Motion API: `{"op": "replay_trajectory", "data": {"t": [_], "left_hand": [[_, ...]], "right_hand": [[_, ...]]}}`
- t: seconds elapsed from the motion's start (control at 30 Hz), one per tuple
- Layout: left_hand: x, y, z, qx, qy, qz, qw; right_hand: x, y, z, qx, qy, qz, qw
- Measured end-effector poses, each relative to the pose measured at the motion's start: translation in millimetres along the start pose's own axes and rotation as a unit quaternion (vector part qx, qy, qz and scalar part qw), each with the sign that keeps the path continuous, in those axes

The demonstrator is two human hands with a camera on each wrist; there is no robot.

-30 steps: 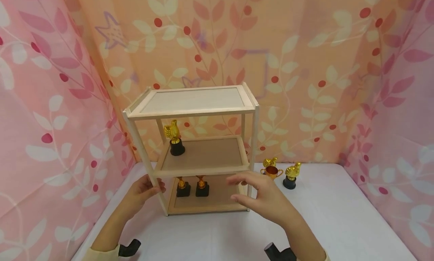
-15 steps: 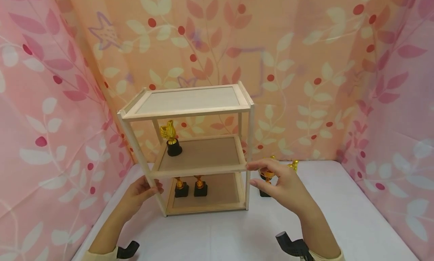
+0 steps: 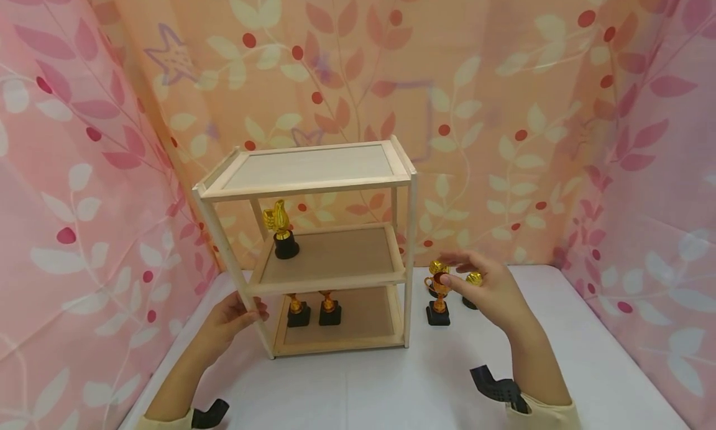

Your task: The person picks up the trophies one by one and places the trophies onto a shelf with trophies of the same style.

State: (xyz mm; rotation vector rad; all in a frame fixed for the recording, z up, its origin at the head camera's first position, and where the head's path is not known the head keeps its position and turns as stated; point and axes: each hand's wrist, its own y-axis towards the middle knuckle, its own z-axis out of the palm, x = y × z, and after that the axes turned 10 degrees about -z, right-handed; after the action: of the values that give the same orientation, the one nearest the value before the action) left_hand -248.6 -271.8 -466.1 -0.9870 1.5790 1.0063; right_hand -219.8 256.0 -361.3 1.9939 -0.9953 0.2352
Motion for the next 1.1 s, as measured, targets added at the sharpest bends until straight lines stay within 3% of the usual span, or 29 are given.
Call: {"op": "replay_trajectory", "data": {"t": [0.4, 0.73, 1.1], "left_hand": [[-0.9, -0.6, -0.5, -0.001, 0.003, -0.009, 0.9999], [-3.5, -0.9, 0.7, 0.001, 0.001, -0.008, 1.0], [-4.4, -1.4, 1.0, -0.002, 0.003, -0.012, 0.9999]], "right_hand": [[-52.5, -1.1, 3.9, 0.023, 0.059, 0.057, 0.996], [-84.9, -7.6, 10.8, 0.059, 0.104, 0.149, 0.982], [-104.8, -15.1, 18.5, 0.086, 0.109, 0.168, 0.976]]}}
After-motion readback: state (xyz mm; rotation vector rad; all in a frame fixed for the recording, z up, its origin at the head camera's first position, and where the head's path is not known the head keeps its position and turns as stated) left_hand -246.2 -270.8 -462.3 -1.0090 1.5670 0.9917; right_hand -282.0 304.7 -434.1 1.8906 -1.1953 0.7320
